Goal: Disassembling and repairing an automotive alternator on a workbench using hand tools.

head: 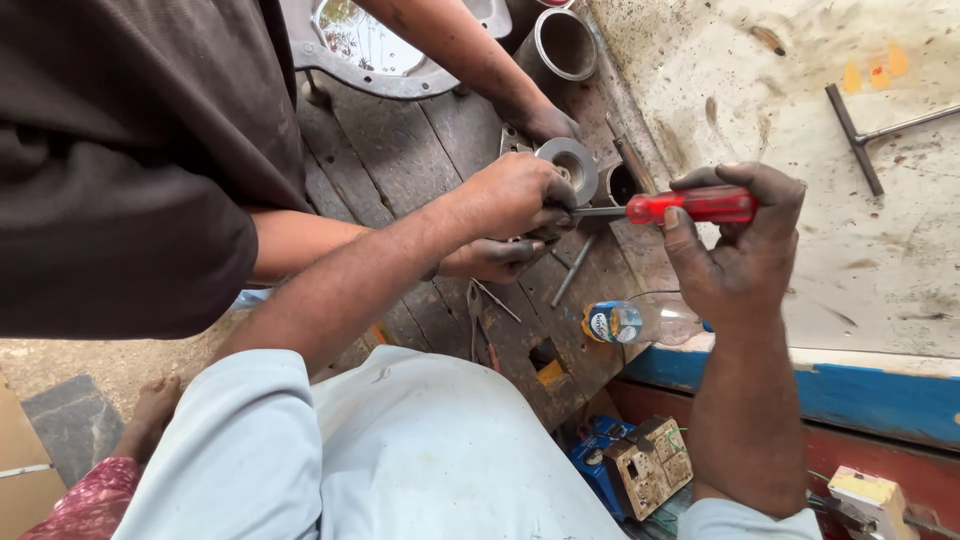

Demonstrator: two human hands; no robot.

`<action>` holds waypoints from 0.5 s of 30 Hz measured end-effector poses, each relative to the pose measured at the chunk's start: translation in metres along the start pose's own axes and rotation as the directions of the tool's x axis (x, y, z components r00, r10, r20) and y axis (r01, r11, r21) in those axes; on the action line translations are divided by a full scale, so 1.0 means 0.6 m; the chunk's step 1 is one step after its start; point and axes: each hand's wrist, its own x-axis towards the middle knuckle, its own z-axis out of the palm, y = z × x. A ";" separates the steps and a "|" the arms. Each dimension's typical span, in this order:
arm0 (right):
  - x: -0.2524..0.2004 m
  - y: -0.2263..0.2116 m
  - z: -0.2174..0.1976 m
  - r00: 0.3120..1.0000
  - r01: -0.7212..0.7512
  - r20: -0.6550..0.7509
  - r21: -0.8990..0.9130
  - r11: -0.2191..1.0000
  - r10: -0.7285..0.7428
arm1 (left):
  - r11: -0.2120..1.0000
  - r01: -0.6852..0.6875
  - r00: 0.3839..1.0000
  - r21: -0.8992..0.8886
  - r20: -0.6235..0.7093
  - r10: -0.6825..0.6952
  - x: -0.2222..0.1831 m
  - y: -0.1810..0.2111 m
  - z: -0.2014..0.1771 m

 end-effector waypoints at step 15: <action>0.046 0.014 -0.009 0.980 0.032 0.192 0.081 0.996 -0.047 | 0.996 0.075 0.997 -0.055 -0.014 -0.076 -0.013 0.006 -0.015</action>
